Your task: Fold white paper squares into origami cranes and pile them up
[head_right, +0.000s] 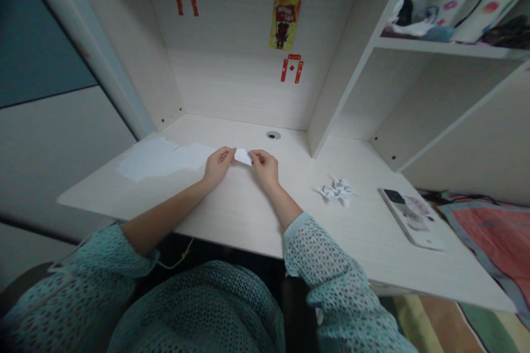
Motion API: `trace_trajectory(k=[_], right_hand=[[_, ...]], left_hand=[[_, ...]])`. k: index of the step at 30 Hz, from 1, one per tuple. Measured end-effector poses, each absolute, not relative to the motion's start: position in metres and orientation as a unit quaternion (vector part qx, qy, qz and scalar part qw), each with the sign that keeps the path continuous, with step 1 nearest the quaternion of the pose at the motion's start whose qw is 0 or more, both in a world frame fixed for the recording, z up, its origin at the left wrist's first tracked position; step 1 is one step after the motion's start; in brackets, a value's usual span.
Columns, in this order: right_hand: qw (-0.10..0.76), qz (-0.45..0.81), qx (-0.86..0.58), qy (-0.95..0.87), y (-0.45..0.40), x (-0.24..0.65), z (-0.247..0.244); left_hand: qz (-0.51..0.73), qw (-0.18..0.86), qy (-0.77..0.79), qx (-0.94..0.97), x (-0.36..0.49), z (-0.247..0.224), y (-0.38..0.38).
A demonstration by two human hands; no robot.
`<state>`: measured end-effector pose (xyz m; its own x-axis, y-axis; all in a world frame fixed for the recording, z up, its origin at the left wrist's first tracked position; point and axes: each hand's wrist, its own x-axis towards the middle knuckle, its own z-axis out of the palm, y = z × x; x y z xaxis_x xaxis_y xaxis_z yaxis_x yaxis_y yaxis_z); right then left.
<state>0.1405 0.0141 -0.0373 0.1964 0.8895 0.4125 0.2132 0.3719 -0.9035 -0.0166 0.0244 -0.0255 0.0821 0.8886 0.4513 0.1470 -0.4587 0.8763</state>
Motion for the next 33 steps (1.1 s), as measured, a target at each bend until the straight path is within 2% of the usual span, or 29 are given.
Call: trace_trajectory(k=[5, 11, 17, 33], right_hand=[[0.625, 0.327, -0.463, -0.537, 0.018, 0.140, -0.042], [0.635, 0.330, -0.454, -0.531, 0.010, 0.137, -0.038], [0.596, 0.365, -0.456, -0.550, 0.012, 0.135, -0.038], [0.579, 0.412, -0.412, -0.569, 0.009, 0.131, -0.033]], left_hand=[[0.539, 0.383, 0.417, 0.624, -0.016, -0.024, 0.024], [0.540, 0.386, 0.424, 0.616, -0.017, -0.021, 0.022], [0.537, 0.373, 0.418, 0.630, -0.017, -0.020, 0.020], [0.541, 0.405, 0.447, 0.586, -0.020, -0.017, 0.020]])
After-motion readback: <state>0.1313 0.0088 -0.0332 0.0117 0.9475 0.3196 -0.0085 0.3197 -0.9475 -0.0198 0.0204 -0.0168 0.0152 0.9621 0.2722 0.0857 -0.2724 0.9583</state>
